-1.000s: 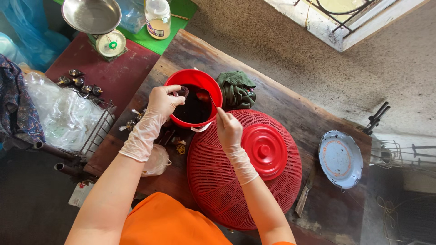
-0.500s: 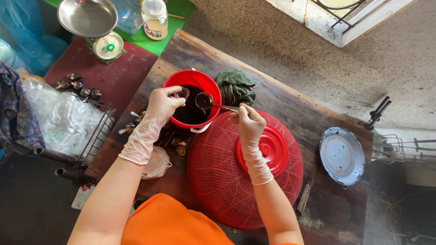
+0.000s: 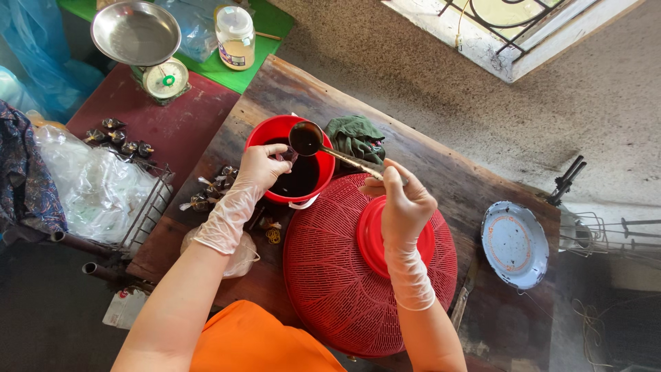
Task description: The person repeatedly scoops a dark liquid from a red bucket into small transparent pouches using a ladle, then seals each pouch with a rubber band. The filled pouches are placed into a larger plastic bag on the table.
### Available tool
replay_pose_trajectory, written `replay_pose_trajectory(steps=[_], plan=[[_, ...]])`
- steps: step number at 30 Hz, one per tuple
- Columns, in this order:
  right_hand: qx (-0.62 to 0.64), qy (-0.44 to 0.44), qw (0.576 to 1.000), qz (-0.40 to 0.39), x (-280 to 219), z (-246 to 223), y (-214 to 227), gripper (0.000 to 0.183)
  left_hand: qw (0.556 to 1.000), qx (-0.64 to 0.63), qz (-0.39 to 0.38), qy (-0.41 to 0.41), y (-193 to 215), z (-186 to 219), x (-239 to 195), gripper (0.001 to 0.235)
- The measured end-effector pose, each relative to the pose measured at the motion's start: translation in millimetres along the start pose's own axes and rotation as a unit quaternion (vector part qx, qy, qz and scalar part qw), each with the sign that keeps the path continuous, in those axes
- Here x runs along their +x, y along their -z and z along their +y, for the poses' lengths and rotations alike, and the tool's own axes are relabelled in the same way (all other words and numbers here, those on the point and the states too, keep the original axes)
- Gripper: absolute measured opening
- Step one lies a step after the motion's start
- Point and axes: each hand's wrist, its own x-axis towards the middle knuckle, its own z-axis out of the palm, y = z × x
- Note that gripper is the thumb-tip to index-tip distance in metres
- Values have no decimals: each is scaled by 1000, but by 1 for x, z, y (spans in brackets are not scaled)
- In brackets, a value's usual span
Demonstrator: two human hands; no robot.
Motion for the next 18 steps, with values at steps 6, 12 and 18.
replay_pose_trajectory(steps=[6,12,18], plan=[[-80,195,974,-78,-22,-5,-10,22,999,-32,-9,-17,-5,-4,8,43],[-178,348,914,-104,-29,-6,-3,22,998,-47,6,-29,-3,-2,10,44],[91,-21,996,3,-9,20,3,21,996,-87,-16,-19,2,1,8,37]])
